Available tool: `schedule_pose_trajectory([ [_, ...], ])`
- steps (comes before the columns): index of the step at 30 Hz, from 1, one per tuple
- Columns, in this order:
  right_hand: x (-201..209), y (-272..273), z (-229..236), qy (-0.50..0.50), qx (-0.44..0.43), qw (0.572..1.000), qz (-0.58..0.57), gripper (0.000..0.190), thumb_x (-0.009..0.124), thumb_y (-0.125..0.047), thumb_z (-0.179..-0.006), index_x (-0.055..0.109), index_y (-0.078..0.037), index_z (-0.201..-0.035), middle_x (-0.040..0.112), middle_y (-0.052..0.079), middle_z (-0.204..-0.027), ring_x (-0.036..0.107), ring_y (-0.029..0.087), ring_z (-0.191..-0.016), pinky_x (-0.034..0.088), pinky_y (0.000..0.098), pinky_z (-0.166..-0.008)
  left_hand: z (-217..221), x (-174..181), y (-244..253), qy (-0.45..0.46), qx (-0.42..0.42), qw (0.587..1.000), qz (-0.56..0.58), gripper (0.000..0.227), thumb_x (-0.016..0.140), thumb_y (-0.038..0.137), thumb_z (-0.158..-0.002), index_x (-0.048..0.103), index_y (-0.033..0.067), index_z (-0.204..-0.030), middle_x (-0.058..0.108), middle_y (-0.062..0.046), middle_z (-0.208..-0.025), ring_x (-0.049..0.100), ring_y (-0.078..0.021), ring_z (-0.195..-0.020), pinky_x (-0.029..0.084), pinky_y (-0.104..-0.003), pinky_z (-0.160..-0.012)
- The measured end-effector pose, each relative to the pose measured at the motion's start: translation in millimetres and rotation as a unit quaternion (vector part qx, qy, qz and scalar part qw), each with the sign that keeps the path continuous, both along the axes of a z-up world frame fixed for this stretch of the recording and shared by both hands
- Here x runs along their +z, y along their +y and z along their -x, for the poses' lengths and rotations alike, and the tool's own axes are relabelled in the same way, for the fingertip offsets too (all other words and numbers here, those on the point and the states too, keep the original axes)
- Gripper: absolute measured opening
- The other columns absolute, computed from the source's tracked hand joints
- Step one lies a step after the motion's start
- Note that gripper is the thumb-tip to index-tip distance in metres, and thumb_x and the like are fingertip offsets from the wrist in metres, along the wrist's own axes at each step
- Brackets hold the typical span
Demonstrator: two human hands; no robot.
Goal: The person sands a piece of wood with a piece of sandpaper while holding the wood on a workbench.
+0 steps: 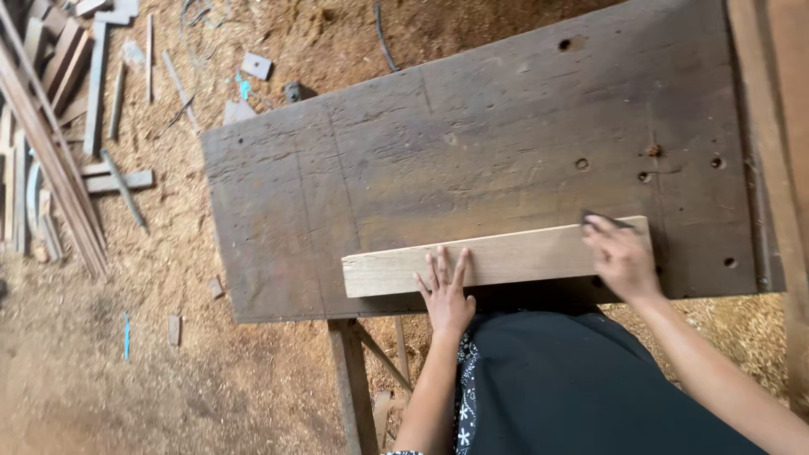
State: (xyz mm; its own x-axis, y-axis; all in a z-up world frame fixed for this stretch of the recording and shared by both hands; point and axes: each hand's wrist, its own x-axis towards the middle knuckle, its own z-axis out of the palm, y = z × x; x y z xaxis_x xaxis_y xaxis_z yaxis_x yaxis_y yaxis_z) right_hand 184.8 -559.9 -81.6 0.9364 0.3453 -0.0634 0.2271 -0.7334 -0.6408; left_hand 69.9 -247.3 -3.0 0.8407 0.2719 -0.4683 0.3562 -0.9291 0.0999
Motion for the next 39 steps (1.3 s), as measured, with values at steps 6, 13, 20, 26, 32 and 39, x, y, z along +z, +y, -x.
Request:
schedule_pose_trajectory([
  [6, 7.9, -34.2, 0.8, -0.059, -0.014, 0.988, 0.142, 0.028, 0.066, -0.026, -0.092, 0.071, -0.012, -0.115, 0.058, 0.006, -0.145, 0.055, 0.028, -0.126, 0.049, 0.0418, -0.106, -10.7, -27.5, 16.6, -0.059, -0.043, 0.997, -0.019, 0.099, 0.079, 0.017, -0.068, 0.032, 0.0349, -0.154, 0.014, -0.009, -0.168, 0.005, -0.0306, -0.157, 0.005, -0.059, -0.126],
  [13, 11.5, 10.3, 21.6, -0.022, 0.036, 0.991, 0.125, 0.030, 0.057, -0.032, -0.093, 0.061, -0.016, -0.118, 0.054, 0.001, -0.151, 0.052, 0.024, -0.132, 0.040, 0.0490, -0.111, -40.6, -6.8, 40.0, -0.052, -0.110, 0.991, 0.060, 0.098, 0.087, 0.022, -0.057, 0.044, 0.0269, -0.145, 0.046, -0.011, -0.149, 0.037, -0.0337, -0.143, 0.020, -0.058, -0.120],
  [20, 50.8, 49.4, -25.0, 0.045, 0.047, 0.965, 0.255, 0.062, 0.048, -0.056, -0.094, 0.057, -0.021, -0.145, 0.059, 0.003, -0.139, 0.048, 0.029, -0.123, 0.037, 0.0493, -0.101, -73.4, -1.0, 71.0, -0.003, -0.086, 0.980, 0.182, 0.093, 0.091, 0.030, -0.052, 0.058, 0.0300, -0.138, 0.054, -0.005, -0.149, 0.040, -0.0287, -0.147, 0.027, -0.054, -0.122],
  [26, 72.4, 71.9, -54.6, 0.128, 0.111, 0.924, 0.343, 0.059, 0.026, -0.056, -0.103, 0.068, -0.023, -0.126, 0.043, -0.009, -0.155, 0.017, 0.023, -0.156, 0.006, 0.0583, -0.125, -79.9, -21.6, 84.0, 0.049, -0.088, 0.968, 0.229, 0.089, 0.091, 0.060, -0.059, 0.059, 0.0376, -0.139, 0.031, -0.002, -0.163, 0.020, -0.0282, -0.154, 0.014, -0.056, -0.122],
  [32, 74.6, 122.1, -21.2, 0.102, 0.112, 0.972, 0.182, 0.062, 0.024, -0.055, -0.105, 0.065, -0.019, -0.135, 0.059, 0.002, -0.145, 0.046, 0.019, -0.142, 0.026, 0.0402, -0.124, -74.1, -11.7, 73.1, -0.039, -0.046, 0.975, 0.214, 0.050, 0.076, 0.058, -0.074, 0.076, 0.0315, -0.118, 0.064, 0.009, -0.139, 0.036, -0.0206, -0.150, 0.018, -0.063, -0.121],
  [39, 69.2, 124.6, -14.9, 0.004, 0.120, 0.989, 0.092, 0.060, 0.023, -0.054, -0.107, 0.065, -0.019, -0.132, 0.062, 0.003, -0.140, 0.055, 0.025, -0.133, 0.034, 0.0482, -0.117, -71.9, 0.9, 74.0, -0.196, -0.079, 0.954, 0.212, 0.037, 0.070, 0.047, -0.086, 0.075, 0.0274, -0.118, 0.070, 0.007, -0.130, 0.054, -0.0226, -0.134, 0.024, -0.059, -0.116],
])
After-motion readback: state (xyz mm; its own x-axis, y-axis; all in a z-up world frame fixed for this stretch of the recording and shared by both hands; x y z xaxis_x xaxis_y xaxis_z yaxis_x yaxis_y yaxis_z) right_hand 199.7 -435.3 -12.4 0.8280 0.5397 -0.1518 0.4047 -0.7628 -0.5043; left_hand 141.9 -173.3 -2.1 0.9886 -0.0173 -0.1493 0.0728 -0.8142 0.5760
